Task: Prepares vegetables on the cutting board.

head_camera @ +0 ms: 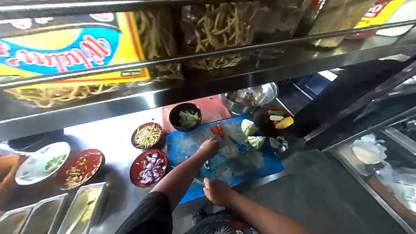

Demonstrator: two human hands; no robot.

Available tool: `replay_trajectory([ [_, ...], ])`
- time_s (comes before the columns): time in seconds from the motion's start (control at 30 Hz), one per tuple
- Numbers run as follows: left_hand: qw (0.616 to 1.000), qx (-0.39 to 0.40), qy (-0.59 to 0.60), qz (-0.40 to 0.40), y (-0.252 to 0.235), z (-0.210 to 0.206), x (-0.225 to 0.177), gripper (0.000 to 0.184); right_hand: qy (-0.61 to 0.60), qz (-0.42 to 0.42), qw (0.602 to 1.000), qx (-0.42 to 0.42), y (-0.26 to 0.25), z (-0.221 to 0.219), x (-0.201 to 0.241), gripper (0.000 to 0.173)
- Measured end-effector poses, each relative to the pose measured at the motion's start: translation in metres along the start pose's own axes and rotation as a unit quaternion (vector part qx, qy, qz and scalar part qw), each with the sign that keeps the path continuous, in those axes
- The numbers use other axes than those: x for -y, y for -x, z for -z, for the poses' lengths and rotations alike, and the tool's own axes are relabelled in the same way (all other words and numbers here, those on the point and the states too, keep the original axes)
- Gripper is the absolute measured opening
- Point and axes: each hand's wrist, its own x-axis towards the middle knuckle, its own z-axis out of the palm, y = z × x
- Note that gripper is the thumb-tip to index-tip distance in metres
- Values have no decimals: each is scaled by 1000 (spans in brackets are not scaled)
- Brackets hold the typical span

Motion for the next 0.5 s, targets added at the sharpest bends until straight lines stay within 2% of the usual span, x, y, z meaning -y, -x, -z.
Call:
replay_trajectory([
  [0.07, 991, -22, 132, 22, 9, 16, 1, 32, 33, 4, 999, -3, 9, 13, -1, 37],
  [0.1, 974, -33, 221, 39, 18, 28, 0, 36, 41, 10, 999, -17, 13, 18, -3, 37],
  [0.17, 915, -67, 393, 56, 52, 57, 1, 39, 46, 21, 997, -56, 18, 25, -11, 34],
  [0.23, 876, -113, 465, 51, 97, 82, 12, 35, 46, 25, 993, -110, 20, 28, -19, 38],
  [0.3, 868, -178, 461, 44, 140, 91, 32, 27, 61, 15, 988, -143, 19, 37, -25, 44],
  [0.37, 891, -214, 394, 65, 177, 83, 46, 23, 100, -8, 985, -139, 17, 49, -25, 45],
  [0.43, 924, -194, 312, 102, 205, 63, 45, 25, 121, -24, 983, -134, 16, 60, -22, 48],
  [0.5, 940, -187, 253, 133, 219, 33, 45, 31, 131, -42, 980, -146, 17, 69, -18, 52],
])
